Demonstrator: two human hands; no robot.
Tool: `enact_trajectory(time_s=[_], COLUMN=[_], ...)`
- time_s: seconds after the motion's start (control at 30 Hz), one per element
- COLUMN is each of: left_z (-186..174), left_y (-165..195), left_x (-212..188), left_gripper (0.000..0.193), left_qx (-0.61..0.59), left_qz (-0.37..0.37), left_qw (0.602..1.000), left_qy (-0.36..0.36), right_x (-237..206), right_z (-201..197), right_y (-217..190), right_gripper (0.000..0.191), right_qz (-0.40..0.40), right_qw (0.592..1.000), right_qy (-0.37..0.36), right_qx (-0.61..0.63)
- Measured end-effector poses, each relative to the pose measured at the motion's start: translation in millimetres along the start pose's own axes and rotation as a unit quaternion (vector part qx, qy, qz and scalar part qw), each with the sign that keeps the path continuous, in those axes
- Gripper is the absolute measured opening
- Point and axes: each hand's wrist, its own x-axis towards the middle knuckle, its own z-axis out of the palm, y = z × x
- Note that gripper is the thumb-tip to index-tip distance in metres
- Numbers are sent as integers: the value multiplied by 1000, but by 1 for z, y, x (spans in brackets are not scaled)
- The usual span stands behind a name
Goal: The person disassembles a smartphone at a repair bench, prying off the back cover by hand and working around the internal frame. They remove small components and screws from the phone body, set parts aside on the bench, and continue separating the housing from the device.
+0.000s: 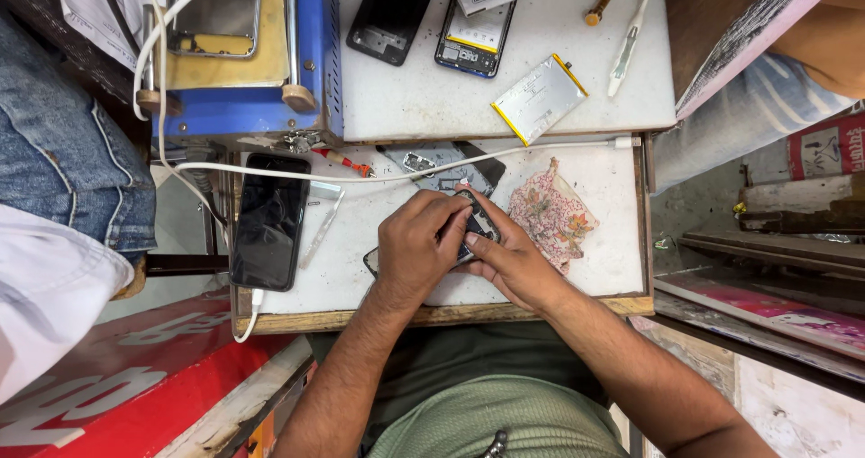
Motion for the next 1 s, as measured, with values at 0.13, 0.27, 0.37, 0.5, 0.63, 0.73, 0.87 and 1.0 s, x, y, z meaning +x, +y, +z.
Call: enact_trajectory(time_s=[0.13, 0.27, 0.37, 0.5, 0.63, 0.73, 0.87, 1.0], left_z=[1, 4, 6, 6, 8, 9, 5, 6], left_y=[-3, -2, 0, -1, -2, -1, 2, 3], left_x=[3, 3, 2, 2, 1, -3, -10, -10], left_gripper=[15, 15, 15, 14, 13, 13, 14, 15], left_qx=[9, 26, 37, 34, 34, 52, 49, 54], left_qz=[8, 5, -3, -10, -15, 6, 64, 45], left_qw=[1000, 1000, 999, 999, 998, 997, 996, 996], left_qy=[8, 14, 27, 36, 54, 64, 31, 47], right_x=[3, 5, 5, 3, 1, 0, -4, -7], right_z=[-2, -4, -5, -4, -6, -7, -8, -7], right_y=[-1, 1, 2, 5, 7, 10, 12, 13], right_gripper=[75, 73, 74, 72, 73, 73, 74, 75], right_qz=[11, 13, 22, 9, 19, 5, 2, -16], right_qw=[1000, 999, 998, 999, 998, 999, 1000, 1000], right_qy=[12, 21, 23, 13, 24, 16, 3, -7], right_qx=[-17, -25, -44, -37, -48, -51, -30, -19])
